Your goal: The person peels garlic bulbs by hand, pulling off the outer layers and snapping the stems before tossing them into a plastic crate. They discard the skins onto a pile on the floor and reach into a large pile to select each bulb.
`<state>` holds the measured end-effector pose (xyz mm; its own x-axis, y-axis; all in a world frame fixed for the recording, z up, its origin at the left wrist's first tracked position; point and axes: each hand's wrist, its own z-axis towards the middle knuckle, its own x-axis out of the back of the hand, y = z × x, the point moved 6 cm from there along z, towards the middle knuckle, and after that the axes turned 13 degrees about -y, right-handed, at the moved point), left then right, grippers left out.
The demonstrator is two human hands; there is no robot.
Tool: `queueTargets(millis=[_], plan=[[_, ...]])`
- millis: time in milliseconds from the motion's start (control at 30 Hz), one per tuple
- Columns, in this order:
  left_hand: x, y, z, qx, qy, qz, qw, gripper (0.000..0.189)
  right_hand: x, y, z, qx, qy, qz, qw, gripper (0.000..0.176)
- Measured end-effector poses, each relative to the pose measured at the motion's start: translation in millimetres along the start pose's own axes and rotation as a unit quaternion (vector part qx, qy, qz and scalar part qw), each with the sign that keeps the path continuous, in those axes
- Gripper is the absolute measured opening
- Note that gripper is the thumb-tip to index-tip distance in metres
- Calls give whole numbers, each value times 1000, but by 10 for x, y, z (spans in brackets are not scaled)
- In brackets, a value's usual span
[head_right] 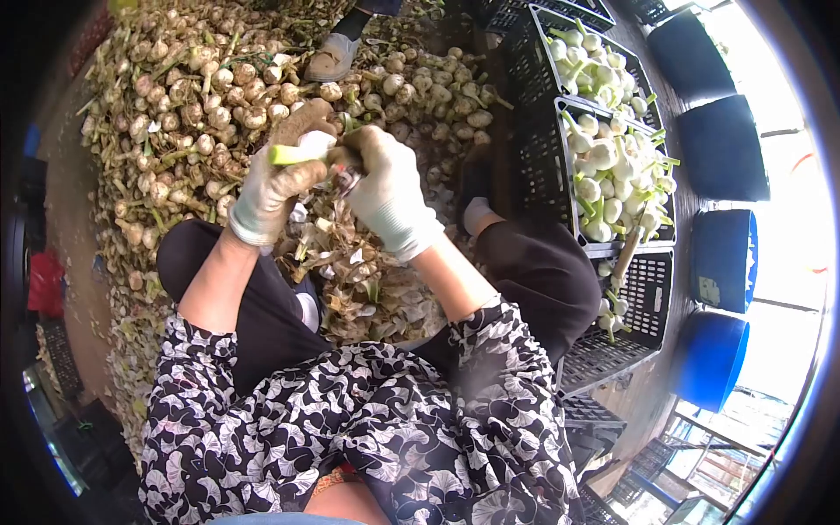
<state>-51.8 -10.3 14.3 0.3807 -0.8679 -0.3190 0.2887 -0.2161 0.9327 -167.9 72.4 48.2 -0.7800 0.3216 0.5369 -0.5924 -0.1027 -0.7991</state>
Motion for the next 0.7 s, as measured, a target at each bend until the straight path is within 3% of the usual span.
queueTargets(millis=[33, 67, 133, 167, 200, 267, 300, 333, 400, 433, 500, 533, 567, 600, 633, 700], plan=[[29, 24, 48, -68, -70, -150, 984, 55, -42, -87, -41, 14, 3, -9, 1000, 11], [188, -29, 20, 3, 68, 205, 976, 35, -131, -125, -67, 64, 5, 8, 998, 14], [225, -36, -14, -53, 182, -11, 982, 24, -218, -279, -106, 90, -14, -76, 993, 17], [240, -95, -46, -37, 175, -105, 978, 25, -154, -317, -70, 109, 11, -43, 993, 20], [194, -26, -44, -40, 153, -160, 974, 29, -34, -276, -28, 69, 8, -56, 996, 23], [147, 146, -41, -99, 103, -232, 962, 36, 98, 444, 36, -130, 99, -73, 984, 16], [205, 131, -34, -107, 108, -277, 949, 40, -131, 835, -55, -190, -75, -181, 962, 18], [231, 156, -3, -122, 52, -345, 929, 40, -349, 1250, -189, -240, -240, -281, 898, 20], [319, 102, -2, -118, 75, -417, 898, 43, -656, 1455, -576, -134, -389, -260, 874, 22], [320, 75, 0, -117, 70, -435, 890, 42, -549, 1094, -510, -183, -376, -214, 883, 25], [304, 32, 12, -91, 53, -460, 882, 39, -353, 885, -328, -165, -316, -214, 910, 24], [294, 13, 6, -87, 52, -461, 882, 39, -202, 583, -211, -115, -235, -196, 945, 23], [293, -38, 10, -71, 74, -443, 891, 39, -88, 261, -93, -161, -231, -145, 948, 31], [265, -99, 34, -52, 91, -427, 898, 38, -61, 149, -75, -58, -116, -17, 991, 37], [225, -154, 22, -23, 110, -341, 933, 41, -107, 115, -74, 67, -66, 32, 995, 52], [19, -148, 26, 31, 135, -227, 964, 49, -262, 1, -82, -12, -97, 129, 987, 61]])
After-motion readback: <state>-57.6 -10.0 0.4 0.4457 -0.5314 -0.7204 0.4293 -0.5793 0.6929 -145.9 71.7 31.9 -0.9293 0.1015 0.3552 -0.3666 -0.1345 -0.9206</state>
